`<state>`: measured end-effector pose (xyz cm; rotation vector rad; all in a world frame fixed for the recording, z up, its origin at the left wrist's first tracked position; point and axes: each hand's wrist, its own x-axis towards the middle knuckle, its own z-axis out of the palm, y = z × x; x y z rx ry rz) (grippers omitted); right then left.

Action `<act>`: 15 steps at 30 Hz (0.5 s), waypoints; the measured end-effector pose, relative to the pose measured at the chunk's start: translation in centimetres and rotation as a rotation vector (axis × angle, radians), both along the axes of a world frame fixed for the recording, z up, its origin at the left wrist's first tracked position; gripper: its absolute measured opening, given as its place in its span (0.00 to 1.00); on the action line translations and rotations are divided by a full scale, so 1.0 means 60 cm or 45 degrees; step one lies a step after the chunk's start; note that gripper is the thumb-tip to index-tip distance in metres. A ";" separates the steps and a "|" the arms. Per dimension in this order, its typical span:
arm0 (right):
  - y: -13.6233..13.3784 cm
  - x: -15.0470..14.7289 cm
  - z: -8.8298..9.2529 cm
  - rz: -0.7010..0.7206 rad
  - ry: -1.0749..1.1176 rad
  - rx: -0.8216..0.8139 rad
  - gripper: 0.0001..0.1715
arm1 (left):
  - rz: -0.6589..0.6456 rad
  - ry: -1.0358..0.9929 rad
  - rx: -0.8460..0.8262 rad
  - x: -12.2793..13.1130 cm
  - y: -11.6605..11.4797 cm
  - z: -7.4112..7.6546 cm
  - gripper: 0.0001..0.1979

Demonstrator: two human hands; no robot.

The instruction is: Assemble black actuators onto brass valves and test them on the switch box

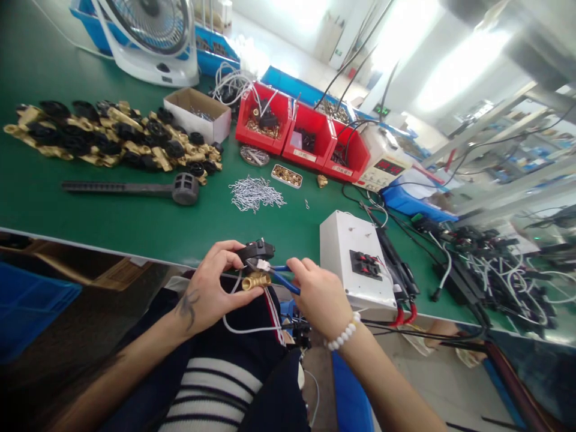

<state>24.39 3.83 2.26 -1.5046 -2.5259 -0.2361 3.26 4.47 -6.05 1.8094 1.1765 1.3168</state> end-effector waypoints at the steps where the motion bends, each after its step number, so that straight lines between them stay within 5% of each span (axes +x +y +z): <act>1: 0.001 0.001 0.002 0.002 -0.004 0.001 0.12 | -0.001 0.003 -0.001 0.000 0.000 0.001 0.19; 5: 0.002 0.006 0.005 -0.126 0.413 0.382 0.09 | 0.001 -0.006 -0.010 0.002 0.001 0.002 0.20; 11: 0.004 0.003 -0.012 0.009 0.025 -0.017 0.14 | 0.018 -0.005 -0.013 0.002 0.002 0.001 0.19; 15: 0.001 0.002 -0.004 -0.133 0.368 0.285 0.09 | -0.002 0.005 -0.030 0.001 0.002 0.002 0.18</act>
